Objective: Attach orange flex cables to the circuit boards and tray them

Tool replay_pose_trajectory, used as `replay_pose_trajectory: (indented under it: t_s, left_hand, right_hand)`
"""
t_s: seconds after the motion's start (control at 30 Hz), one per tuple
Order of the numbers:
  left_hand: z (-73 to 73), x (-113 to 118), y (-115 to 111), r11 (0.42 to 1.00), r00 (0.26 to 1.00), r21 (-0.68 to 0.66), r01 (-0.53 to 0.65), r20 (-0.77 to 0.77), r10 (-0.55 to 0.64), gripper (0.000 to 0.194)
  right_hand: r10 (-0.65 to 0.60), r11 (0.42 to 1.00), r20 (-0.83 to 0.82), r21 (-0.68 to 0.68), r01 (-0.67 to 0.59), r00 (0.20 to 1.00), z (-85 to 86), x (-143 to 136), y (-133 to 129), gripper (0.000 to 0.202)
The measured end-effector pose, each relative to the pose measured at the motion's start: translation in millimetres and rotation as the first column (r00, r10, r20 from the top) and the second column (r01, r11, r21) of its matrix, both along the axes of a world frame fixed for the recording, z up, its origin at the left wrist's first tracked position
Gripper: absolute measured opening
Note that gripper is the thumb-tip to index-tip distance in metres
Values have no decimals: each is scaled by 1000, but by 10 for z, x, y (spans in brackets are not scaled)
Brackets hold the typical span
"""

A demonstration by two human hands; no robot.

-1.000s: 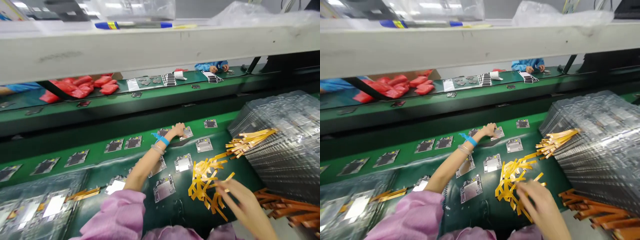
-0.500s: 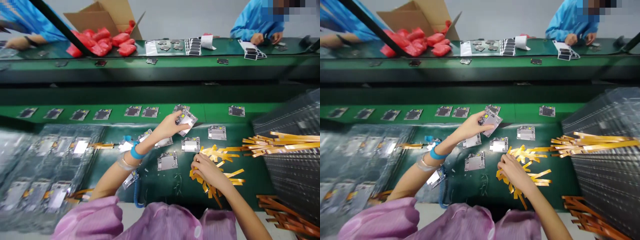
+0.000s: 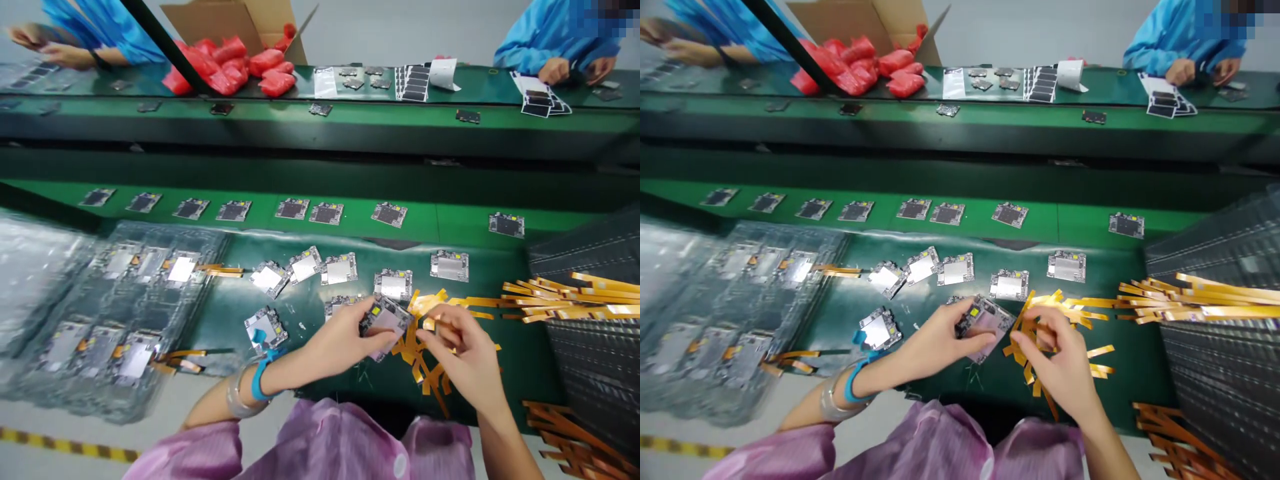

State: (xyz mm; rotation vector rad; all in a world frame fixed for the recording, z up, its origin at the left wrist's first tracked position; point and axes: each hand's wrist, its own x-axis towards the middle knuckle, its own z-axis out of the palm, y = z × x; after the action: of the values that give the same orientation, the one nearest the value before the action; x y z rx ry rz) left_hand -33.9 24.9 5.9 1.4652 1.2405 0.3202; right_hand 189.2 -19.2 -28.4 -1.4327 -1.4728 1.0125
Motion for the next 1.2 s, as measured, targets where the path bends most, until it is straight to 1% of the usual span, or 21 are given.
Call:
replay_pose_trajectory:
  t_s: [0.1, 0.2, 0.33, 0.43, 0.53, 0.63, 0.7, 0.8, 0.9, 0.97, 1.0, 1.03, 1.1, 1.13, 1.2]
  left_hand:
    - [-9, 79, -156, 999, 998, 6, 42, -42, -41, 25]
    - [-25, 112, -240, 994, 994, 85, 67, -92, -59, 27]
    - [0, 131, -278, 980, 991, 159, 120, -78, -109, 23]
    - [8, 156, -293, 966, 991, 226, 127, -60, -116, 19]
    - [-21, 179, -308, 946, 991, 295, 133, -57, -121, 16]
    - [-52, 185, -323, 933, 988, 327, 152, -69, -137, 16]
    - [-55, 186, -333, 930, 985, 326, 171, -82, -152, 16]
    - [-33, 194, -328, 942, 983, 283, 181, -92, -161, 15]
    - [-15, 197, -243, 981, 991, 142, 129, -62, -121, 16]
    - [-23, 181, -130, 997, 998, 41, 67, -7, -67, 18]
    - [-33, 166, -63, 999, 998, -3, 49, 36, -49, 22]
    - [-44, 148, 4, 998, 995, -45, 47, 89, -43, 27]
    - [-66, 111, 123, 990, 980, -116, 82, 189, -59, 34]
    - [-73, 96, 167, 983, 972, -147, 112, 222, -77, 34]
    - [-69, 78, 224, 971, 967, -183, 153, 231, -108, 35]
  right_hand:
    - [11, 1000, 29, -23, -10, 1000, 44, -114, -77, 14]
    - [7, 999, 80, -36, -4, 997, 21, -131, -100, 14]
    - [10, 1000, 128, -16, -8, 992, -1, -87, -123, 13]
    - [-19, 999, 146, 36, 14, 989, 3, -87, -151, 11]
    - [-41, 998, 138, 53, 33, 990, 3, -98, -174, 10]
    - [-54, 997, 123, 55, 48, 991, -9, -80, -183, 9]
    - [-44, 998, 136, 50, 38, 990, -21, -56, -183, 8]
    - [-9, 999, 180, 39, 2, 984, -40, -36, -184, 7]
    - [68, 994, 209, 74, -85, 976, -42, -44, -215, 5]
    - [114, 991, 153, 56, -124, 982, -18, -40, -255, 4]
    - [130, 991, 91, 6, -131, 987, 2, -28, -277, 5]
    - [132, 990, 10, -61, -131, 991, 27, -10, -294, 11]
    - [99, 968, -148, -215, -130, 984, 79, 39, -310, 24]
    - [78, 952, -199, -278, -132, 977, 102, 62, -305, 25]
    - [44, 923, -238, -361, -131, 970, 136, 92, -274, 20]
